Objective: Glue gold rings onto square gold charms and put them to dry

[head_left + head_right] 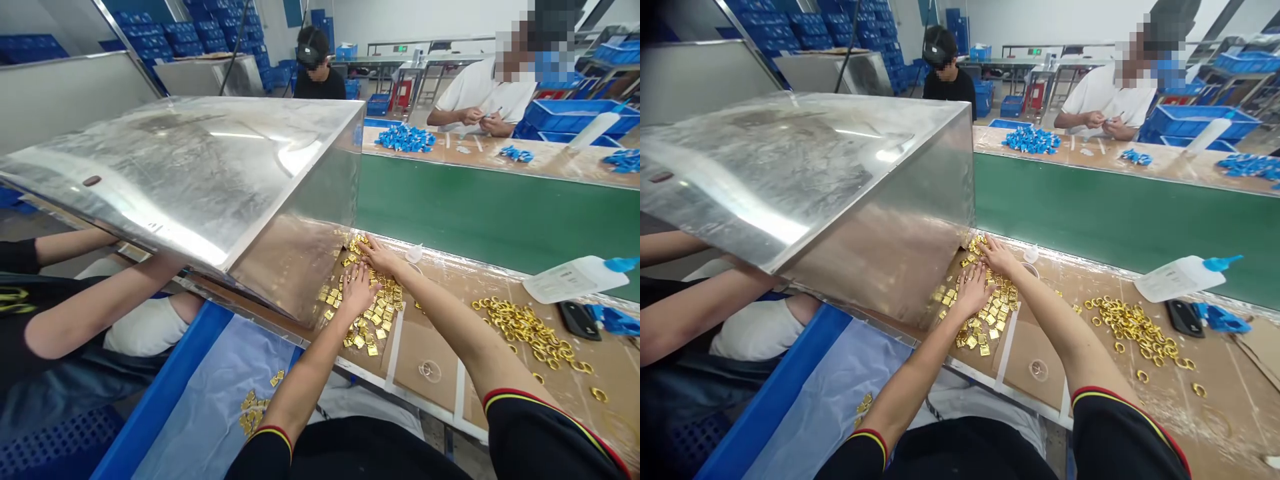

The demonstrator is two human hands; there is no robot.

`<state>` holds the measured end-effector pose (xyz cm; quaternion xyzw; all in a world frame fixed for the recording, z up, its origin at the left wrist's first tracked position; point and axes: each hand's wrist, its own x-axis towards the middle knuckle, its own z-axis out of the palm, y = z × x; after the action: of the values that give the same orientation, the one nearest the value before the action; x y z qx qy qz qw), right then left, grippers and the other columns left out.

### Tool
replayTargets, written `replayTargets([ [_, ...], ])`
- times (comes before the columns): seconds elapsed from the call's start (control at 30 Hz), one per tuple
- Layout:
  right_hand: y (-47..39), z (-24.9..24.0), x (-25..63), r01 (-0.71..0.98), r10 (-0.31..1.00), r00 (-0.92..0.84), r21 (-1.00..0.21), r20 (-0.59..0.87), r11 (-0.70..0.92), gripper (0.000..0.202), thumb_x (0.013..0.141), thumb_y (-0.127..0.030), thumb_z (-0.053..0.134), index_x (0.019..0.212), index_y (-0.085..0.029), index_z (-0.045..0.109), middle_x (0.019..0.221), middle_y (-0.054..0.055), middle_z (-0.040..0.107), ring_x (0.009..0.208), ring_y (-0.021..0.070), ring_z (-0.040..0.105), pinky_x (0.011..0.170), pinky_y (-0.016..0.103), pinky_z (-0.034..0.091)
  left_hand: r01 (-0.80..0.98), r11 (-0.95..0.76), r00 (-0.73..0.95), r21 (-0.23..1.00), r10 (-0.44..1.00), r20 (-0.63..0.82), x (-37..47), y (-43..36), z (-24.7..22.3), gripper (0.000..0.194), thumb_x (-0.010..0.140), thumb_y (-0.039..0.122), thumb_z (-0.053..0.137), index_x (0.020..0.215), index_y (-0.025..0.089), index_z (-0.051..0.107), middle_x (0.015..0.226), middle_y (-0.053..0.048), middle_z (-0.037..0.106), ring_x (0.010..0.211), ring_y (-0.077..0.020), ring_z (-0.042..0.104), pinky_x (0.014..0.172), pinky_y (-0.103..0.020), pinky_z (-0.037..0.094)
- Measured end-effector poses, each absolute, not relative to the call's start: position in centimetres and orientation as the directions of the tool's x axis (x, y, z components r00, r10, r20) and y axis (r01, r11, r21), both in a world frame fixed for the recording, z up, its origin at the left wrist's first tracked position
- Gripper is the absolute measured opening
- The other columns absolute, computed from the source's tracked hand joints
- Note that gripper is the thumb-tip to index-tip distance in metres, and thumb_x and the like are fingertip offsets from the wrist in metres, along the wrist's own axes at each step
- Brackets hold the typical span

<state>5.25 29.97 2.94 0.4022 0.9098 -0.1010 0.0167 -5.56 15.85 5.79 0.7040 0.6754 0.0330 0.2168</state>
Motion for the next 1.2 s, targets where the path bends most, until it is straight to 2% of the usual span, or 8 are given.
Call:
replayTargets([
  [0.3, 30.0, 3.6, 5.2, 0.747, 0.750, -0.657, -0.197, -0.078, 0.634, 0.056, 0.107, -0.028, 0.038, 0.161, -0.014, 0.038, 0.173, 0.017, 0.019, 0.159, 0.0325, 0.024, 0.125, 0.049, 0.032, 0.917, -0.077, 0.195, 0.391, 0.942, -0.272, -5.8, 15.3, 6.3, 0.065, 0.105, 0.049, 0.032, 0.160, 0.015, 0.037, 0.171, -0.013, 0.027, 0.159, -0.0289, 0.027, 0.130, -0.051, 0.023],
  [0.47, 29.0, 4.9, 4.1, 0.747, 0.753, -0.656, -0.186, -0.051, 0.638, 0.064, 0.104, -0.040, 0.049, 0.163, -0.020, 0.032, 0.173, 0.016, 0.020, 0.160, 0.0335, 0.019, 0.126, 0.053, 0.026, 0.932, 0.004, 0.092, 0.362, 0.964, -0.248, -6.1, 14.9, 6.5, 0.066, 0.106, 0.048, 0.031, 0.161, 0.012, 0.034, 0.172, -0.017, 0.025, 0.161, -0.0318, 0.019, 0.130, -0.054, 0.019],
  [0.57, 28.6, 6.0, 3.4, 0.780, 0.783, -0.619, -0.172, -0.066, 0.602, 0.064, 0.103, -0.039, 0.052, 0.161, -0.018, 0.034, 0.169, 0.020, 0.030, 0.155, 0.0347, 0.031, 0.122, 0.050, 0.035, 0.939, 0.095, -0.008, 0.330, 0.967, -0.255, -6.7, 14.7, 6.6, 0.069, 0.105, 0.048, 0.032, 0.160, 0.006, 0.033, 0.172, -0.025, 0.021, 0.161, -0.0385, 0.017, 0.127, -0.060, 0.023],
  [0.67, 27.7, 7.2, 3.8, 0.822, 0.817, -0.566, -0.158, -0.114, 0.547, 0.045, 0.105, -0.030, 0.046, 0.146, -0.015, 0.053, 0.150, 0.023, 0.054, 0.133, 0.0338, 0.059, 0.105, 0.043, 0.050, 0.938, 0.126, -0.032, 0.323, 0.959, -0.281, -7.4, 15.0, 6.7, 0.067, 0.104, 0.051, 0.030, 0.161, 0.014, 0.034, 0.174, -0.019, 0.017, 0.160, -0.0396, 0.018, 0.125, -0.063, 0.025],
  [0.73, 26.4, 7.9, 5.0, 0.836, 0.824, -0.546, -0.149, -0.150, 0.528, 0.035, 0.107, -0.027, 0.042, 0.132, -0.017, 0.064, 0.132, 0.020, 0.067, 0.114, 0.0302, 0.069, 0.094, 0.037, 0.054, 0.935, 0.127, -0.019, 0.330, 0.950, -0.312, -7.7, 15.5, 6.8, 0.067, 0.104, 0.053, 0.029, 0.161, 0.018, 0.034, 0.175, -0.015, 0.017, 0.161, -0.0383, 0.017, 0.126, -0.061, 0.023],
  [0.83, 23.8, 8.8, 8.2, 0.855, 0.838, -0.518, -0.123, -0.172, 0.504, 0.032, 0.108, -0.023, 0.039, 0.126, -0.020, 0.065, 0.125, 0.015, 0.070, 0.110, 0.0270, 0.070, 0.089, 0.033, 0.053, 0.931, 0.128, 0.001, 0.342, 0.936, -0.352, -7.6, 16.4, 6.8, 0.069, 0.104, 0.053, 0.026, 0.162, 0.016, 0.033, 0.174, -0.014, 0.017, 0.162, -0.0367, 0.014, 0.129, -0.059, 0.018],
  [0.97, 21.3, 9.3, 12.5, 0.888, 0.868, -0.460, -0.065, -0.188, 0.456, 0.029, 0.104, -0.021, 0.049, 0.129, -0.015, 0.063, 0.131, 0.019, 0.066, 0.116, 0.0302, 0.066, 0.090, 0.034, 0.052, 0.927, 0.091, 0.050, 0.365, 0.932, -0.359, -6.7, 17.1, 6.7, 0.068, 0.104, 0.052, 0.023, 0.162, 0.018, 0.031, 0.175, -0.012, 0.015, 0.162, -0.0358, 0.012, 0.129, -0.061, 0.016],
  [1.2, 20.4, 8.3, 14.7, 0.897, 0.871, -0.435, -0.023, -0.229, 0.442, 0.017, 0.100, -0.026, 0.060, 0.104, -0.015, 0.072, 0.115, 0.019, 0.071, 0.114, 0.0328, 0.067, 0.092, 0.037, 0.051, 0.905, -0.055, 0.193, 0.422, 0.937, -0.292, -5.5, 17.2, 6.3, 0.064, 0.105, 0.052, 0.029, 0.160, 0.020, 0.035, 0.173, -0.011, 0.022, 0.161, -0.0348, 0.018, 0.128, -0.058, 0.022],
])
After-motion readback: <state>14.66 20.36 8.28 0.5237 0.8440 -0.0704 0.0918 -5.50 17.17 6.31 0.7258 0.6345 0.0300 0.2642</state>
